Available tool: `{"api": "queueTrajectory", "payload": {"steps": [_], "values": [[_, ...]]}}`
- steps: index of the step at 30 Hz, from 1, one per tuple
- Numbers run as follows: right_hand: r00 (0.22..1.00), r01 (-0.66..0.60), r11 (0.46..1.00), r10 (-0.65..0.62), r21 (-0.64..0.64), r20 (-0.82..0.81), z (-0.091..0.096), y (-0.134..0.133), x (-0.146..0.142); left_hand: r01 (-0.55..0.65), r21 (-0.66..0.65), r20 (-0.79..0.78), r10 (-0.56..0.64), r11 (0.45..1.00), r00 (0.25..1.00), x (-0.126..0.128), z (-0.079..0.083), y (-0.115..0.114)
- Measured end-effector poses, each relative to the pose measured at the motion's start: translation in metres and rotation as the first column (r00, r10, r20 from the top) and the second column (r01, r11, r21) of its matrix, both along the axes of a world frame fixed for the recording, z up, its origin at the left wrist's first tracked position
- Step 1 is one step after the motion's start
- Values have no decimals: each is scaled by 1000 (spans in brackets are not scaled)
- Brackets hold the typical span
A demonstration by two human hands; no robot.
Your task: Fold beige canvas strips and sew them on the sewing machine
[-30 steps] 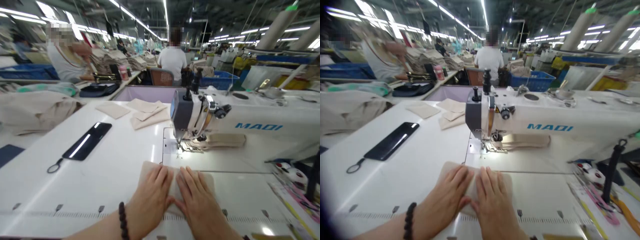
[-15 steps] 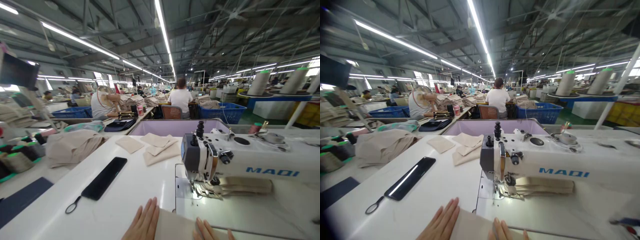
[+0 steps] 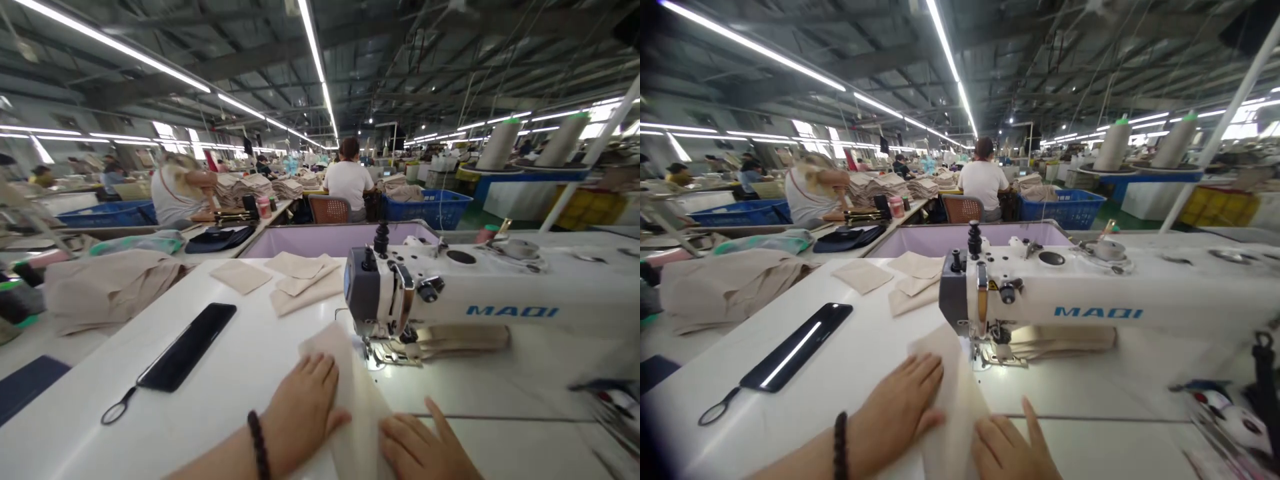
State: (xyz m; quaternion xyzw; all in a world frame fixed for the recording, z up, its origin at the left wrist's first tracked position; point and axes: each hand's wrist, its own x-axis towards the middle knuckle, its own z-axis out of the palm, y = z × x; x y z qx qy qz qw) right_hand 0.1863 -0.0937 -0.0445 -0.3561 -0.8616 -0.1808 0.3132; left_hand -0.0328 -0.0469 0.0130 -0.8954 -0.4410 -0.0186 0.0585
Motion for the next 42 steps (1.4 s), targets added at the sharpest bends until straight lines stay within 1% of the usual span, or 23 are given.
{"api": "queueTrajectory", "payload": {"steps": [1,2,3,4,5,6,8,9,12,14,16,19,23,31,42], "values": [[997,-32,990,41,-138,67,15,4,1,0,-25,-26,-1,1000,1000,5,7,10],[985,-58,959,100,-276,139,29,8,2,1,-32,-49,-2,999,999,11,11,19],[960,-83,908,183,-411,211,43,14,2,-5,-31,-59,3,1000,998,17,14,26],[935,-92,854,251,-511,251,55,20,3,13,-43,-62,-15,999,998,23,15,31],[914,-108,828,300,-550,272,63,26,5,59,-73,-60,-64,996,996,28,15,34],[897,-135,815,342,-563,281,67,32,7,102,-111,-56,-109,989,992,32,13,34],[891,-188,804,382,-564,247,67,40,11,157,-145,-16,-161,977,987,38,10,32],[897,-215,804,388,-554,215,64,41,13,168,-136,10,-168,976,986,39,7,31],[925,-255,824,360,-507,120,55,43,19,187,-36,80,-184,982,980,38,0,29],[948,-219,853,300,-474,102,52,44,20,203,-8,86,-202,979,976,36,-3,32],[967,-156,876,229,-457,109,51,47,19,188,-18,78,-186,982,980,35,-5,36],[981,-87,884,157,-460,116,49,50,17,156,-30,72,-153,987,986,35,-5,42],[989,-22,885,87,-466,118,46,51,14,161,-29,87,-157,987,984,35,-6,48],[990,59,864,12,-499,138,43,50,12,163,-49,97,-158,985,983,35,-8,57],[982,122,892,-46,-435,181,43,51,9,159,-55,127,-151,986,980,34,-10,61]]}}
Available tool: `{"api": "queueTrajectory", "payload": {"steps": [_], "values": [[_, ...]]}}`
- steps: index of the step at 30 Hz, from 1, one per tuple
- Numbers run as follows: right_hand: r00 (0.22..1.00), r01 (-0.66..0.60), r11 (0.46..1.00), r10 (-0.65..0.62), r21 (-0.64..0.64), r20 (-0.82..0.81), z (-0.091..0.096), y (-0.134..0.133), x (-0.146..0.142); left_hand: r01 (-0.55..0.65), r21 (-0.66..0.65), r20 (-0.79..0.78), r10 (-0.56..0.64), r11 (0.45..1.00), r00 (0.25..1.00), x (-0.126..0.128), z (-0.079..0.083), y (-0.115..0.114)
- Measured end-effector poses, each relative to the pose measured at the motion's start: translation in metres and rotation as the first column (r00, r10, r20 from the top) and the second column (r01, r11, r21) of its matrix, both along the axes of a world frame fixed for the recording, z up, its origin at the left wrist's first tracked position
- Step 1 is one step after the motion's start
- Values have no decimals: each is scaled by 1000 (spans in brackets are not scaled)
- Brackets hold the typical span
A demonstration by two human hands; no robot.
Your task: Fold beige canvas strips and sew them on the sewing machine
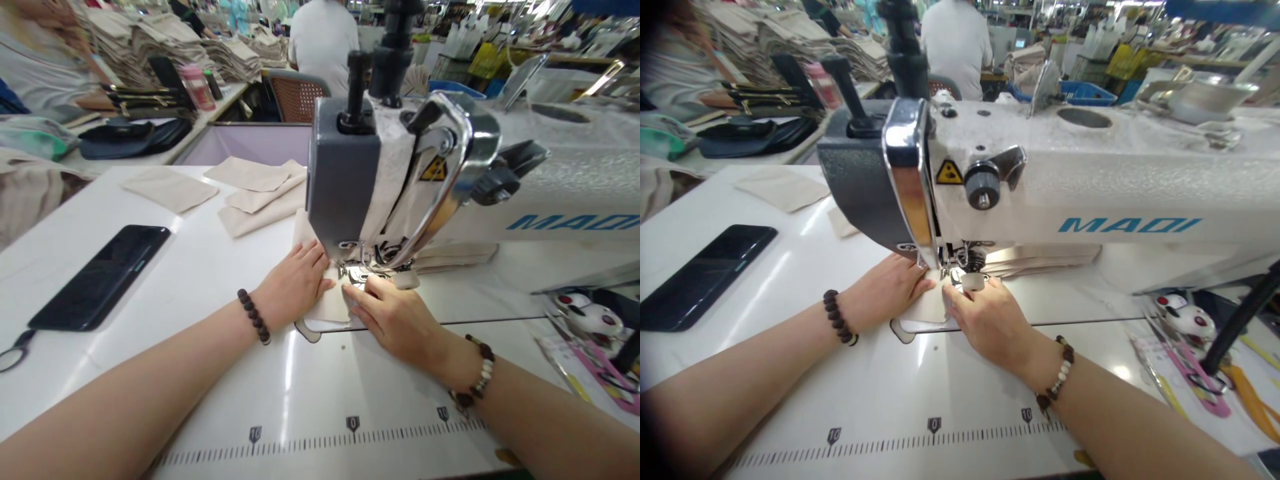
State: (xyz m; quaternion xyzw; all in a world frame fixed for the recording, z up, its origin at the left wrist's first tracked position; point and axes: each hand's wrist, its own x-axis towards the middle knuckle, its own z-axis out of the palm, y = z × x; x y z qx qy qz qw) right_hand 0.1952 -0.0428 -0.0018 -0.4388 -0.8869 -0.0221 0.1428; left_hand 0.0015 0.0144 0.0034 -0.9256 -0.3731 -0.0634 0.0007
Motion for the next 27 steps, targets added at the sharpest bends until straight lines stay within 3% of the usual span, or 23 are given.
{"api": "queueTrajectory", "payload": {"steps": [16,18,22,27], "values": [[1000,4,1000,-5,8,26,1,0,0,-8,10,14,8,1000,1000,-1,0,1],[997,-78,997,78,10,-6,1,0,3,48,2,16,-48,999,999,-2,5,-6],[970,-235,969,239,69,-48,0,-2,7,233,-169,-25,-241,958,970,-3,19,-27],[982,-179,983,181,35,-52,-1,-2,6,234,-206,-7,-241,950,971,-3,19,-31]]}}
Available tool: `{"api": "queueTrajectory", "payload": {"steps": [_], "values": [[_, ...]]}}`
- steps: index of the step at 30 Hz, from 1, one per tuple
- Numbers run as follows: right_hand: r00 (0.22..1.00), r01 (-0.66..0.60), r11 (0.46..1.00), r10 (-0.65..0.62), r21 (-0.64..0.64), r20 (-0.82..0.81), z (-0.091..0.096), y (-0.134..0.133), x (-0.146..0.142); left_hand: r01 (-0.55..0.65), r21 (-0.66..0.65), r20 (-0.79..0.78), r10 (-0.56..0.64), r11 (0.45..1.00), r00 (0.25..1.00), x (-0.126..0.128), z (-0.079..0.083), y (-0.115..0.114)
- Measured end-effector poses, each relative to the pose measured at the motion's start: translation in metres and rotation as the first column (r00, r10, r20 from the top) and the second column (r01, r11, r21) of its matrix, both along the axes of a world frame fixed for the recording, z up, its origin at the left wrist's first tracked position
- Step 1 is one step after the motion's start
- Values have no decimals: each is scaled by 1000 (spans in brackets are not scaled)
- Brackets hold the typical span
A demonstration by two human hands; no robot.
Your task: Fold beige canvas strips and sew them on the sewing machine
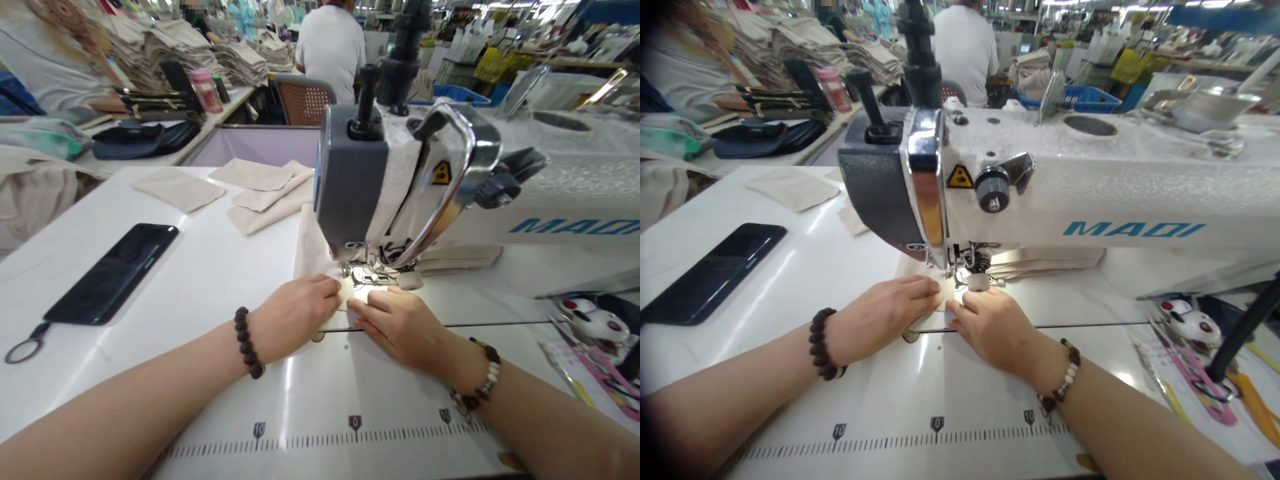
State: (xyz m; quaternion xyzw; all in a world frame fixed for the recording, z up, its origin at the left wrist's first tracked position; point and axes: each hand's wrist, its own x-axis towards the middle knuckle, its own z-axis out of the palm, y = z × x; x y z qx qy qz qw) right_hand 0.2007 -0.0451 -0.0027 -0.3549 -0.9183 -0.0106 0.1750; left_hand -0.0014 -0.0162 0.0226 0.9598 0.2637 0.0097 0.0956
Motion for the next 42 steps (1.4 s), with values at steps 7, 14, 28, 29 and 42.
{"api": "queueTrajectory", "payload": {"steps": [7,14,28,29,42], "values": [[989,144,989,-143,-31,28,-1,5,-5,-56,58,37,53,997,998,1,-13,13],[976,214,975,-211,-64,48,-3,6,-8,-96,100,64,90,990,994,8,-14,21],[977,214,974,-212,-71,37,1,5,-9,-108,201,27,105,974,994,10,-6,21],[976,217,974,-215,-70,41,0,5,-9,-108,207,28,104,972,994,10,-6,22],[980,196,979,-195,-60,25,-1,7,-7,-58,255,-33,68,965,997,8,-10,23]]}}
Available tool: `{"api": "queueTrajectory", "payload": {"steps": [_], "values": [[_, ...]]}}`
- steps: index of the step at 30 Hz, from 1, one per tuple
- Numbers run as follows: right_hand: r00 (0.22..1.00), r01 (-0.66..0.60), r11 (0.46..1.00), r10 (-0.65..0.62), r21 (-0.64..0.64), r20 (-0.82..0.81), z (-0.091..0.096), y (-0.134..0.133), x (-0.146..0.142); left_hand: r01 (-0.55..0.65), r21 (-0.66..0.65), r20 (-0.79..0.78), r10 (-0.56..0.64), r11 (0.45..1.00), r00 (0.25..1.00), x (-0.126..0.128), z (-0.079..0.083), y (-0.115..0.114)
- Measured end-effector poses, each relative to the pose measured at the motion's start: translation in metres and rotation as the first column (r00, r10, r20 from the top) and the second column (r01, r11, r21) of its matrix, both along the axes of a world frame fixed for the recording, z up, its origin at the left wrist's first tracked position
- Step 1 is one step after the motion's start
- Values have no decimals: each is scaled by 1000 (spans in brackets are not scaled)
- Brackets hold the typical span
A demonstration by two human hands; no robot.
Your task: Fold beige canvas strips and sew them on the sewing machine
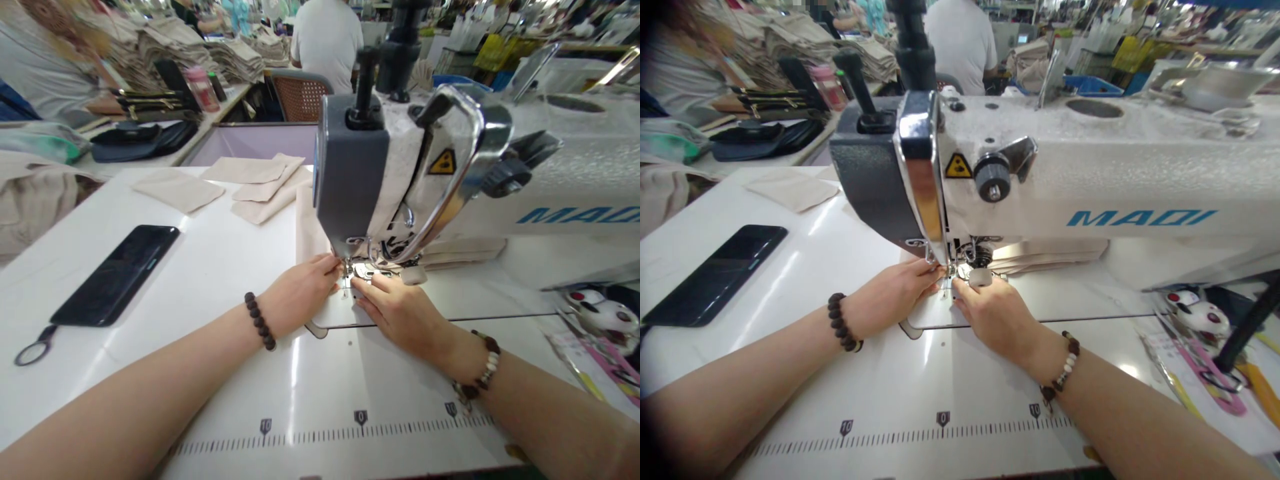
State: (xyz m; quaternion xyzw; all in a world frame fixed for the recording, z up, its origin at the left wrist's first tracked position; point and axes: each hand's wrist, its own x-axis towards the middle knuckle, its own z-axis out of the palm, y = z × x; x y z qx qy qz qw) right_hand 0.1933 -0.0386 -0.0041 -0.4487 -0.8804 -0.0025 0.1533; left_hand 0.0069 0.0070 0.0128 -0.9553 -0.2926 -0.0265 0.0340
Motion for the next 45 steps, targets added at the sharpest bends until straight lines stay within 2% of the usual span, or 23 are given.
{"api": "queueTrajectory", "payload": {"steps": [9,15,19,23,26,31,35,40,45], "values": [[999,23,1000,-23,-13,24,0,-1,-1,13,1,123,-13,1000,992,-1,-3,4],[999,30,996,-27,-86,37,2,-2,0,1,-41,101,3,999,995,-5,2,2],[996,-90,993,88,-73,-23,4,-2,6,-65,-151,-56,58,986,997,-5,17,-26],[977,-208,978,206,-30,-56,8,-5,12,30,-200,-82,-47,979,996,-2,24,-51],[959,-281,960,281,4,-35,11,-9,14,64,-269,-35,-76,961,997,0,23,-55],[929,-370,929,370,5,-12,12,-13,14,49,-353,-14,-57,934,998,0,22,-54],[933,-358,933,359,36,-8,11,-13,13,37,-349,-1,-40,936,999,0,24,-53],[958,-288,958,288,14,7,9,-12,10,18,-343,-23,-27,939,999,-3,22,-45],[980,-201,980,201,13,8,6,-6,7,3,-302,31,7,953,1000,-5,16,-32]]}}
